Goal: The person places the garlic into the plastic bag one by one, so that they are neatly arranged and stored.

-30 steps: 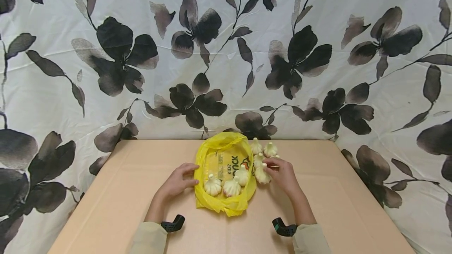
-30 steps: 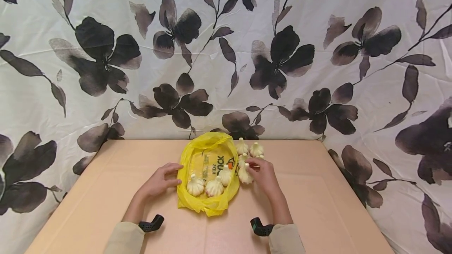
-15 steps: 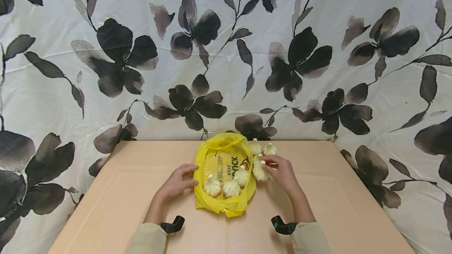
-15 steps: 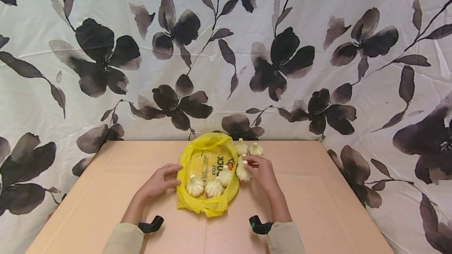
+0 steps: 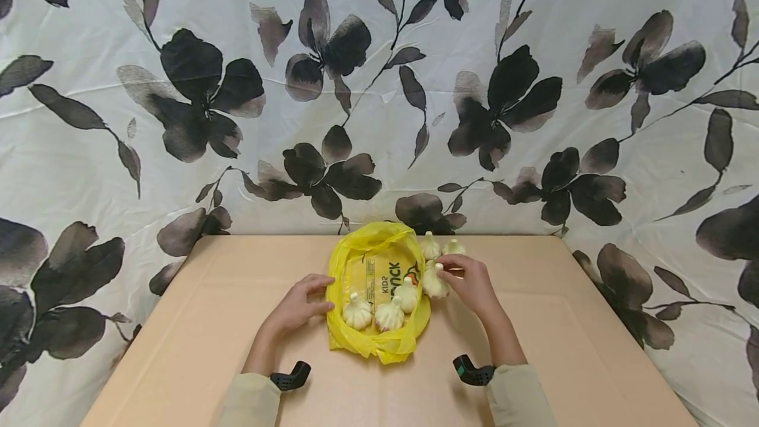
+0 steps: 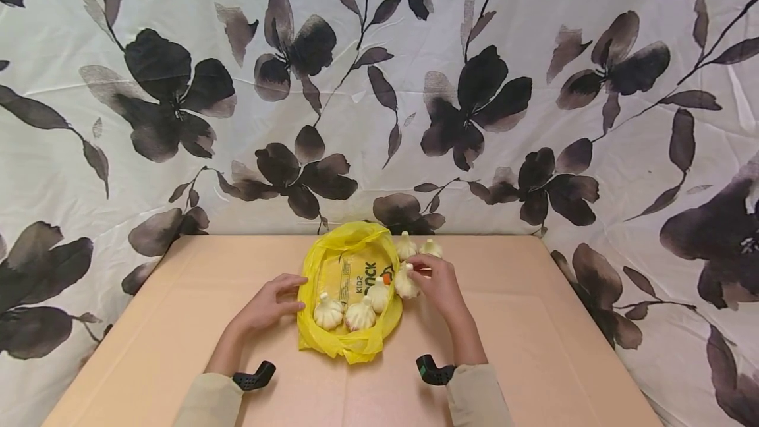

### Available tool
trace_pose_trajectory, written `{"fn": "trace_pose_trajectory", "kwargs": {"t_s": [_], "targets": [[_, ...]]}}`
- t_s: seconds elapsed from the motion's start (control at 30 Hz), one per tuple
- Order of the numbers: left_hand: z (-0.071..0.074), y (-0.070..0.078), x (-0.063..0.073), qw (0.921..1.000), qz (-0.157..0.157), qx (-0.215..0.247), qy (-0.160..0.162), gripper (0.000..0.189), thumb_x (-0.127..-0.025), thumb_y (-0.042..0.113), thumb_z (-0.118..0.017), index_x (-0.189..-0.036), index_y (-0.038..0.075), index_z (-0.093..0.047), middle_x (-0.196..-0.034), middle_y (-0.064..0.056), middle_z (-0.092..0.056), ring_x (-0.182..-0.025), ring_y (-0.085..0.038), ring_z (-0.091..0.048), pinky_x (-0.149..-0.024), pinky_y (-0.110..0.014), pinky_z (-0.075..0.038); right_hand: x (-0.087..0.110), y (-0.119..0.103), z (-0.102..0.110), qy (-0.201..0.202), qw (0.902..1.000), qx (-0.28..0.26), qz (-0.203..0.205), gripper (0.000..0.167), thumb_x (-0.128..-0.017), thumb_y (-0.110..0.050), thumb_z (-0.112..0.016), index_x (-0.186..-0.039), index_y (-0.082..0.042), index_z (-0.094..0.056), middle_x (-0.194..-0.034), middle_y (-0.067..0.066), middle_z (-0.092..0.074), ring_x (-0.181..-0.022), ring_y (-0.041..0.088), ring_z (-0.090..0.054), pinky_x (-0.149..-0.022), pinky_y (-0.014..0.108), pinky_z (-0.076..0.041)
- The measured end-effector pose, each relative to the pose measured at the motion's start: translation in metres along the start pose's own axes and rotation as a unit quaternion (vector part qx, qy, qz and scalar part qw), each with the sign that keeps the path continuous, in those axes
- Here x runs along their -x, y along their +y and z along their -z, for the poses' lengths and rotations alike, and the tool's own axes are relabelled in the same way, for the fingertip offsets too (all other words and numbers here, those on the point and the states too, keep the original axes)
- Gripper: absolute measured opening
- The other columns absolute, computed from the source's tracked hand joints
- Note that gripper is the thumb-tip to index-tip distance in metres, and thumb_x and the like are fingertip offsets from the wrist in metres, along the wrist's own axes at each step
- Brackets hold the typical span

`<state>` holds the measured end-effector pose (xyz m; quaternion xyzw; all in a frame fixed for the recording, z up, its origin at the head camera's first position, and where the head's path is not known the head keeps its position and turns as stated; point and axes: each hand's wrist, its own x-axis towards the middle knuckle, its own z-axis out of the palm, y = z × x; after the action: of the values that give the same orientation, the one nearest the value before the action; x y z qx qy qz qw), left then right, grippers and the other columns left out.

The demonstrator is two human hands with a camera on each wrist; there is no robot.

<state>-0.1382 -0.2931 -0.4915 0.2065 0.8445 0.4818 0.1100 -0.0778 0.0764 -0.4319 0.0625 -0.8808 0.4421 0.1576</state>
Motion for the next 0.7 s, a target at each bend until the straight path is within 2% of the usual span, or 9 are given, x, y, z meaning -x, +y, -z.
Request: {"fn": "trace_pose_trajectory", "kwargs": {"t_s": [0.27,0.5,0.7], "targets": [[0.0,0.0,0.0,1.0,0.004,-0.003,-0.001,0.053,-0.084,0.019,-0.075,-0.133,0.01,-0.058,-0.136,-0.006,-0.052,-0.125,-0.029,-0.052,-0.111,-0.052,-0.038,-0.005,0.0,-0.002,-0.002,1.0,0.001,-0.006,0.026,-0.082,-0.001,-0.073,-0.107,-0.002,-0.071,-0.103,0.013,-0.07,-0.096,0.027,-0.067,-0.085,0.039,-0.058],[-0.001,-0.001,-0.001,1.0,-0.009,0.002,0.0,0.054,-0.083,0.018,-0.075,-0.133,0.008,-0.057,-0.136,-0.007,-0.053,-0.125,-0.029,-0.053,-0.111,-0.051,-0.037,-0.009,0.0,-0.005,-0.002,0.9997,-0.026,0.0,0.026,-0.082,0.0,-0.072,-0.108,-0.001,-0.07,-0.102,0.016,-0.07,-0.094,0.028,-0.067,-0.082,0.035,-0.059],[-0.001,-0.002,-0.001,0.9998,-0.018,0.001,0.004,0.055,-0.082,0.018,-0.075,-0.132,0.006,-0.057,-0.134,-0.007,-0.054,-0.124,-0.029,-0.054,-0.11,-0.051,-0.037,-0.013,-0.001,-0.006,-0.001,0.9995,-0.032,0.006,0.024,-0.082,-0.001,-0.073,-0.106,-0.005,-0.071,-0.1,0.013,-0.071,-0.092,0.027,-0.068,-0.081,0.033,-0.059]]}}
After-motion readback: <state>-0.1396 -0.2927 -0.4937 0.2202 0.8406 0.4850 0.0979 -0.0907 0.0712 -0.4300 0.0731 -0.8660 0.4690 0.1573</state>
